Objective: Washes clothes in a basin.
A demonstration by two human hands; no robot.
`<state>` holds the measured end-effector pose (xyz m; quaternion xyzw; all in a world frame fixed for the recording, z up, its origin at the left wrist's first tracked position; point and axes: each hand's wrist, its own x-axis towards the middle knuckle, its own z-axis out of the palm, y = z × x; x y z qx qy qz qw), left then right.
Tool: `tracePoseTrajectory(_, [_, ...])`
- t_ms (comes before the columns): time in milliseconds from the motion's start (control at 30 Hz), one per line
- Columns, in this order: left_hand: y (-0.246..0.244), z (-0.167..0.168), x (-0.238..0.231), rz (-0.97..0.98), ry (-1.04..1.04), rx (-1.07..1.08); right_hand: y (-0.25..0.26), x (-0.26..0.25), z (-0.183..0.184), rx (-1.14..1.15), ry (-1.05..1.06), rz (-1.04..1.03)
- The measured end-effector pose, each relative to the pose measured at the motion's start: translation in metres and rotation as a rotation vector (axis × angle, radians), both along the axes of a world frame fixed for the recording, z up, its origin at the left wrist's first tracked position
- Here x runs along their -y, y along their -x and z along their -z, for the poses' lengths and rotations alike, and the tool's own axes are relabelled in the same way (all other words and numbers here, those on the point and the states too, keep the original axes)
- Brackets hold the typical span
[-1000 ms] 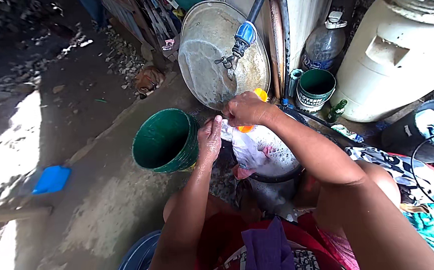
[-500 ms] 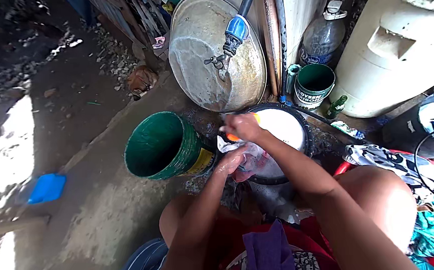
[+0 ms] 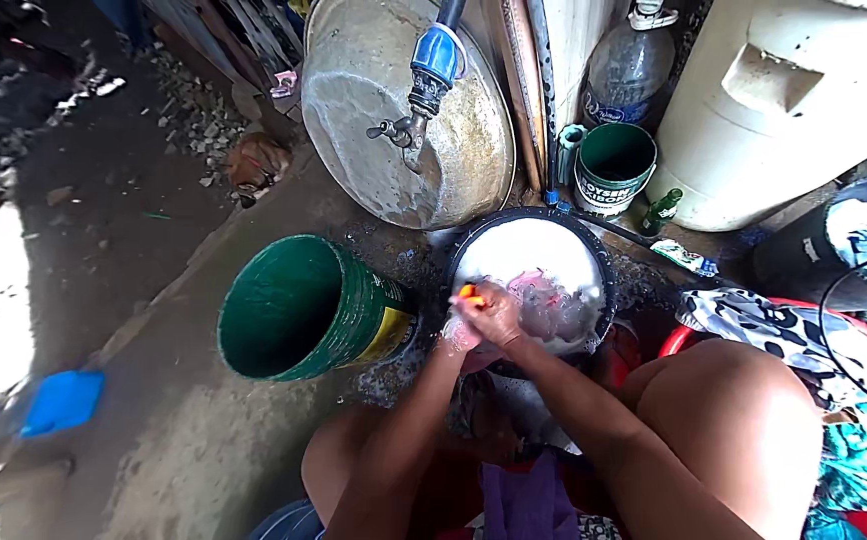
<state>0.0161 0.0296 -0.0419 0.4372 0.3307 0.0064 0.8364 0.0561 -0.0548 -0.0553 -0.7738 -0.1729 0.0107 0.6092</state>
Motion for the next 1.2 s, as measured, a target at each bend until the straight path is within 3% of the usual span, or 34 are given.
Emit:
tracePoseTrajectory(67, [-0.004,-0.018,-0.005,0.048,0.053,0.045,-0.026,0.019,0.012,-0.027,0.18,0.01])
tracePoseTrajectory(133, [-0.004,-0.025,-0.008,0.064,0.092,0.06,-0.036,0.023,0.012,-0.047,0.22,0.042])
tracePoseTrajectory(267, [0.012,-0.023,-0.004,-0.071,0.024,0.09,0.009,-0.014,-0.028,0.218,0.005,-0.01])
tracePoseTrajectory(333, [0.012,-0.032,-0.005,-0.022,-0.017,0.089,0.01,-0.015,-0.031,0.257,-0.012,-0.013])
tracePoseTrajectory(433, [-0.005,-0.047,-0.024,0.109,0.057,0.144,-0.033,0.022,-0.013,-0.02,0.233,0.008])
tracePoseTrajectory(500, [-0.002,-0.031,-0.04,0.101,0.036,0.21,-0.047,0.035,-0.01,-0.216,0.281,0.067])
tracePoseTrajectory(567, [0.004,-0.01,-0.036,0.188,-0.103,0.099,-0.035,0.024,-0.02,-0.284,0.169,0.074])
tracePoseTrajectory(667, [0.004,-0.028,0.002,0.097,-0.06,-0.072,0.004,-0.004,-0.03,-0.109,-0.026,0.066])
tracePoseTrajectory(733, [0.0,-0.038,0.008,0.092,-0.013,0.009,0.011,0.0,-0.012,-0.016,-0.007,0.135])
tracePoseTrajectory(800, [-0.004,-0.041,-0.004,0.192,0.018,0.161,-0.006,0.02,0.006,-0.096,0.129,0.14])
tracePoseTrajectory(900, [-0.001,-0.04,-0.004,0.174,0.05,0.167,-0.003,0.014,-0.019,-0.15,0.092,0.085])
tracePoseTrajectory(967, [0.004,-0.041,0.005,0.052,0.06,0.092,0.015,-0.003,-0.041,-0.004,-0.041,0.072])
tracePoseTrajectory(1033, [0.0,-0.053,0.004,0.089,0.024,0.109,0.015,-0.002,-0.036,0.076,-0.084,0.091])
tracePoseTrajectory(1100, [-0.009,-0.065,-0.007,0.237,-0.066,0.144,0.001,0.022,-0.014,-0.044,0.107,0.052])
tracePoseTrajectory(1200, [-0.026,-0.079,-0.022,0.379,-0.28,0.081,-0.026,0.046,-0.024,-0.25,0.434,-0.268])
